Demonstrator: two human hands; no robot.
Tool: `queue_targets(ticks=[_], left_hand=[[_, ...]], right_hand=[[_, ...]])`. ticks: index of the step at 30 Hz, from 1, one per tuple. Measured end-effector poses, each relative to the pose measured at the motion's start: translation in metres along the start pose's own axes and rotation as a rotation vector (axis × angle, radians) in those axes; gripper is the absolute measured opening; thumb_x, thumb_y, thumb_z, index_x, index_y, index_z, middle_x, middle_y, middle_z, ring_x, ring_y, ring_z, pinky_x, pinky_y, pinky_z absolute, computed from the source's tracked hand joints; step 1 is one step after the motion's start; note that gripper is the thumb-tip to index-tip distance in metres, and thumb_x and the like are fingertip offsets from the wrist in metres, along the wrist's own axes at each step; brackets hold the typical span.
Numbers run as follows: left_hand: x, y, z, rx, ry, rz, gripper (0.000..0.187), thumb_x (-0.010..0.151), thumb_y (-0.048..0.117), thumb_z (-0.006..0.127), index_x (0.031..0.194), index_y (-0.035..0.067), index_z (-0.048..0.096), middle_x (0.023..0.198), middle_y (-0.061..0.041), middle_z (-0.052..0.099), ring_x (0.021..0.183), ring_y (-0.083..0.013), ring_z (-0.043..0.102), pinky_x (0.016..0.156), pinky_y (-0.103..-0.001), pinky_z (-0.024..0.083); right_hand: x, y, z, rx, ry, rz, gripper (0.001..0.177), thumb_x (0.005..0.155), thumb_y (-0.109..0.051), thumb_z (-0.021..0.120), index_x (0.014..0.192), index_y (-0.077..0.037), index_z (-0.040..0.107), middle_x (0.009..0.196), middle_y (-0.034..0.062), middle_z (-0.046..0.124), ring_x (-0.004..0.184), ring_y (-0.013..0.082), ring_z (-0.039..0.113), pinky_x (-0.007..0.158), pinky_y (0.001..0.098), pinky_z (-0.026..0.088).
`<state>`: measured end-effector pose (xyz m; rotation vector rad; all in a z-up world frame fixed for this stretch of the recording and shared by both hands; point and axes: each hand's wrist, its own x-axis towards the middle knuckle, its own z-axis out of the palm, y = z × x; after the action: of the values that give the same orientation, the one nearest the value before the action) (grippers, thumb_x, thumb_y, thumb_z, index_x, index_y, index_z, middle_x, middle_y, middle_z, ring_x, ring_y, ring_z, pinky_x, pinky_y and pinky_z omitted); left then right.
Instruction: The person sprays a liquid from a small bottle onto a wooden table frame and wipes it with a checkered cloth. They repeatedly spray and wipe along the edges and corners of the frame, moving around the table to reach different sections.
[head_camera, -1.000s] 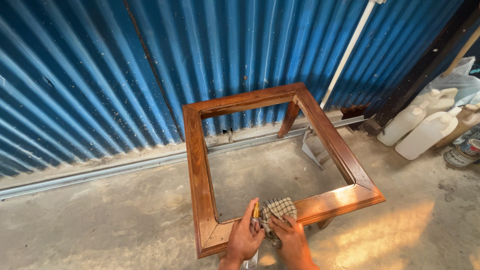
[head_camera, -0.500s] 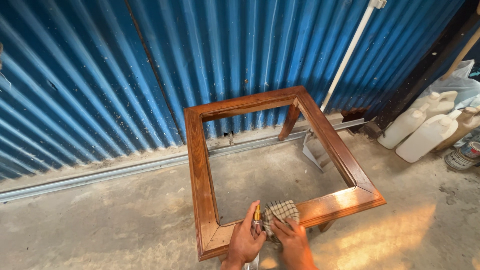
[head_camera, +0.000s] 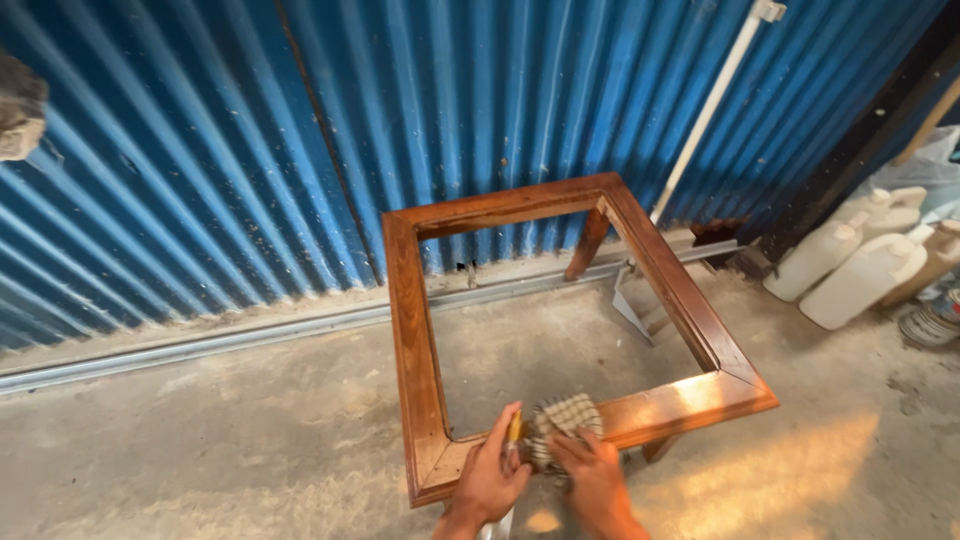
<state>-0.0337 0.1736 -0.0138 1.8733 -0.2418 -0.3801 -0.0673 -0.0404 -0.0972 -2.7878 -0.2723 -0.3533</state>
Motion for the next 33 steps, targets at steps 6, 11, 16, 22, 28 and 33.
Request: queue_targets(ticks=[6,11,16,22,28,33], left_hand=[[-0.037,-0.031,-0.052,0.044,0.192,0.047,0.085,0.08,0.004,0.07,0.155,0.031,0.038,0.07,-0.002,0.059,0.06,-0.0112,0.057,0.061,-0.028,0.05],[-0.048,-0.027,-0.062,-0.021,0.197,-0.049,0.087,0.082,0.003,0.068,0.156,0.031,0.034,0.069,-0.002,0.061,0.061,-0.0091,0.057,0.063,-0.024,0.05],[-0.045,-0.02,-0.066,0.0,0.176,-0.054,0.089,0.081,0.004,0.068,0.157,0.031,0.032,0.068,-0.003,0.058,0.059,-0.0128,0.055,0.063,-0.027,0.049],[-0.046,-0.017,-0.067,-0.009,0.143,-0.125,0.087,0.083,0.006,0.065,0.158,0.032,0.031,0.067,-0.003,0.059,0.06,-0.0132,0.058,0.065,-0.028,0.049],[-0.046,-0.016,-0.067,0.009,0.146,-0.108,0.088,0.082,0.007,0.066,0.158,0.032,0.03,0.066,-0.004,0.059,0.059,-0.0143,0.057,0.064,-0.029,0.048],[-0.044,-0.019,-0.068,0.022,0.156,-0.109,0.087,0.083,0.007,0.066,0.159,0.032,0.031,0.066,-0.004,0.06,0.059,-0.0147,0.057,0.064,-0.029,0.049]], right_hand=[[0.021,-0.003,-0.007,0.066,0.21,0.166,0.057,0.066,-0.002,0.077,0.122,-0.01,0.072,0.133,0.0047,0.069,0.129,0.0295,0.054,0.108,0.0429,0.047],[0.023,-0.054,0.003,0.064,-0.07,0.119,0.068,0.066,-0.004,0.083,0.132,-0.014,0.07,0.139,0.0008,0.065,0.134,0.0276,0.047,0.106,0.0445,0.044],[0.017,-0.04,-0.014,-0.004,-0.21,0.055,0.078,0.065,-0.012,0.089,0.139,-0.016,0.063,0.146,-0.0012,0.06,0.138,0.0262,0.043,0.11,0.0479,0.036],[0.024,-0.042,0.0,-0.068,-0.129,0.234,0.067,0.071,-0.003,0.083,0.134,-0.017,0.066,0.144,-0.0054,0.061,0.137,0.0261,0.046,0.11,0.0403,0.043],[0.013,-0.064,0.025,0.072,-0.18,0.023,0.071,0.067,-0.002,0.086,0.134,-0.014,0.066,0.145,0.0001,0.06,0.136,0.0284,0.046,0.106,0.0455,0.042],[0.013,-0.033,0.011,-0.016,-0.047,0.109,0.069,0.066,-0.012,0.089,0.132,-0.018,0.069,0.138,-0.0001,0.066,0.134,0.027,0.049,0.108,0.0475,0.044]])
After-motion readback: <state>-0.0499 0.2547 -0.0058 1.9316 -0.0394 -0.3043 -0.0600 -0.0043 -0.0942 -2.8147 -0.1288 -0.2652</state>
